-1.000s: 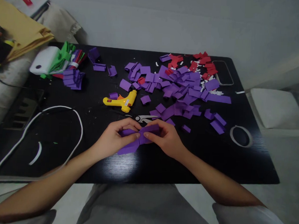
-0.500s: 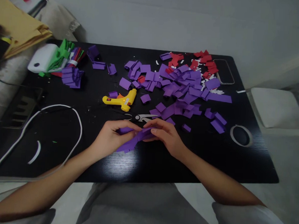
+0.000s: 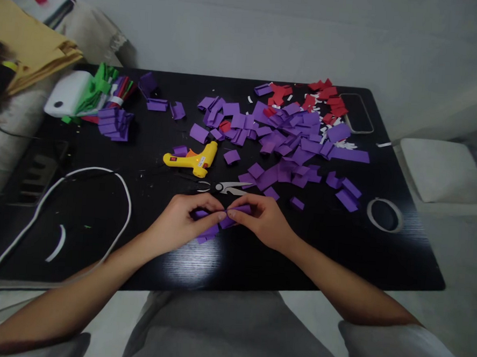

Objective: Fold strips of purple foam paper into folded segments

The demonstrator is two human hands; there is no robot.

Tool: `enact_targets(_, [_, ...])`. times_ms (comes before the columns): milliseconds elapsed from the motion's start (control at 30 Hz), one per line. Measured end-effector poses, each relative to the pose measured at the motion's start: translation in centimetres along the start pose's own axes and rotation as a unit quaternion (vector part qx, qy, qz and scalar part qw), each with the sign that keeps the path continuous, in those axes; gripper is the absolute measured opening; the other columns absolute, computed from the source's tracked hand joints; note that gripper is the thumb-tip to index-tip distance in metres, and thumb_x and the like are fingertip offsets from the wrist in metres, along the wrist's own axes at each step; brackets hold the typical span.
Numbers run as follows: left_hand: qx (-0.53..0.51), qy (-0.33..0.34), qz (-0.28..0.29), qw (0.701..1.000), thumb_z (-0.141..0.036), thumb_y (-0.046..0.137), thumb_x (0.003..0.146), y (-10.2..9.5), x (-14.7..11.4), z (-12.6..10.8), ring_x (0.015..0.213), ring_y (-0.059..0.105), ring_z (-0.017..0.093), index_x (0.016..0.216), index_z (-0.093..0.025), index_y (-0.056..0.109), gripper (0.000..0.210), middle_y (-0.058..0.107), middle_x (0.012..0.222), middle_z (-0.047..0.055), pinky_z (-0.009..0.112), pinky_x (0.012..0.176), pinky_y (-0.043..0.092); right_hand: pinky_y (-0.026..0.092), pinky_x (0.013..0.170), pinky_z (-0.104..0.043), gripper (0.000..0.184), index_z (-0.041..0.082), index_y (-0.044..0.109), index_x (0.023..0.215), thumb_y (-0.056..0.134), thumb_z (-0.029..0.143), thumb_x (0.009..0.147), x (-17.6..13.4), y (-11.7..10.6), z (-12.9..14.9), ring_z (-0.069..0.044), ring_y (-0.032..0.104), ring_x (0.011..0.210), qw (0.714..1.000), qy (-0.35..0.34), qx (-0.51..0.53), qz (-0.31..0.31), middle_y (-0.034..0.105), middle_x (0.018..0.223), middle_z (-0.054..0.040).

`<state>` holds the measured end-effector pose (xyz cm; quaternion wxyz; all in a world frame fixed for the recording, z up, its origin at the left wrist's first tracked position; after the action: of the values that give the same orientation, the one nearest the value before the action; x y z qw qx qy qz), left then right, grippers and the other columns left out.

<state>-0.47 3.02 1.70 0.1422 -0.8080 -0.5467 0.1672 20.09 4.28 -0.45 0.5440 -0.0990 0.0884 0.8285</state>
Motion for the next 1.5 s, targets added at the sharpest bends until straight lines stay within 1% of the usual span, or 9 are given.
enact_targets(167, [-0.001,-0.004,0.000,1.000,-0.036,0.073,0.091,0.0,0.1,0.0,0.076,0.072,0.017,0.089,-0.020,0.080,0.017,0.080,0.083,0.002,0.024,0.069,0.055,0.055,0.068,-0.031,0.023,0.021,0.079,0.081,0.087,0.043,0.078,0.1,-0.6,0.4,-0.016,0.066,0.069,1.000,0.007,-0.015,-0.003,0.075,0.076,-0.0008])
enact_targets(333, [-0.038,-0.022,-0.034,0.998,-0.036,0.076,0.088,-0.2,0.1,-0.2,0.075,0.073,0.018,0.087,-0.019,0.080,0.017,0.080,0.082,0.003,0.025,0.066,0.055,0.058,0.076,-0.031,0.026,0.021,0.078,0.079,0.091,0.042,0.072,0.6,-1.4,0.1,-0.014,0.067,0.071,0.993,0.043,0.091,-0.055,0.074,0.077,0.0009])
enact_targets(433, [-0.061,-0.027,-0.062,0.996,-0.035,0.077,0.087,-0.3,0.2,-0.2,0.073,0.072,0.017,0.084,-0.019,0.080,0.017,0.079,0.080,0.003,0.025,0.068,0.055,0.061,0.077,-0.031,0.030,0.021,0.078,0.084,0.087,0.049,0.078,0.7,-1.4,0.0,-0.016,0.070,0.078,0.981,0.040,0.174,-0.079,0.075,0.084,-0.0012])
enact_targets(533, [-0.095,-0.035,-0.093,0.990,-0.035,0.079,0.086,-0.3,0.4,-0.3,0.071,0.071,0.016,0.086,-0.018,0.079,0.017,0.079,0.080,0.002,0.025,0.069,0.055,0.063,0.083,-0.032,0.038,0.022,0.077,0.098,0.088,0.051,0.076,0.5,-0.7,0.0,-0.017,0.073,0.089,0.974,0.036,0.220,-0.045,0.077,0.098,-0.0024])
enact_targets(667, [-0.115,-0.034,-0.077,0.990,-0.039,0.079,0.087,0.1,0.4,-0.3,0.073,0.071,0.016,0.086,-0.018,0.079,0.021,0.079,0.082,0.002,0.026,0.072,0.057,0.062,0.093,-0.036,0.053,0.024,0.074,0.104,0.101,0.031,0.058,0.1,0.4,-0.1,-0.018,0.074,0.092,0.986,0.045,0.159,0.028,0.077,0.099,0.0005])
enact_targets(1000, [-0.120,-0.027,-0.035,0.992,-0.039,0.074,0.091,0.1,0.2,0.1,0.079,0.071,0.017,0.108,-0.018,0.072,0.027,0.076,0.087,0.002,0.026,0.074,0.056,0.067,0.078,-0.038,0.032,0.023,0.074,0.087,0.095,0.036,0.066,-0.3,0.4,0.0,-0.018,0.074,0.073,0.991,0.057,0.122,-0.016,0.073,0.079,0.0029])
enact_targets(1133, [-0.152,-0.038,-0.018,0.987,-0.029,0.079,0.083,-0.3,0.3,0.3,0.076,0.069,0.015,0.112,-0.018,0.067,0.033,0.073,0.088,0.001,0.024,0.070,0.054,0.067,0.079,-0.037,0.037,0.020,0.067,0.076,0.098,0.034,0.062,-0.3,0.1,-0.1,-0.017,0.074,0.077,0.987,0.065,0.144,-0.032,0.073,0.086,0.0007])
enact_targets(1300, [-0.169,-0.067,-0.022,0.983,-0.027,0.084,0.077,0.0,0.3,0.4,0.065,0.066,0.013,0.107,-0.018,0.066,0.036,0.072,0.081,-0.001,0.022,0.061,0.052,0.065,0.070,-0.035,0.043,0.021,0.069,0.089,0.099,0.032,0.060,-0.3,-0.1,0.2,-0.016,0.071,0.070,0.994,0.050,0.091,-0.022,0.074,0.087,0.0000])
enact_targets(1500, [-0.205,-0.092,0.001,0.974,-0.027,0.086,0.076,0.3,0.2,0.4,0.065,0.069,0.013,0.108,-0.019,0.063,0.040,0.077,0.082,0.001,0.021,0.061,0.054,0.060,0.084,-0.035,0.024,0.022,0.083,0.086,0.095,0.032,0.068,0.0,-0.4,0.6,-0.021,0.075,0.087,1.000,-0.002,-0.016,-0.008,0.081,0.087,-0.0023])
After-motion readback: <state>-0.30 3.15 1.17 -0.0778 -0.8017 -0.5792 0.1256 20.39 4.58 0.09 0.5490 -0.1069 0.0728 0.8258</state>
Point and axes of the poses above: each hand's wrist, its own x-axis towards the middle knuckle, its own y-axis out of the palm, z = x × y, the point moved 2 cm from there along x, towards the middle knuckle
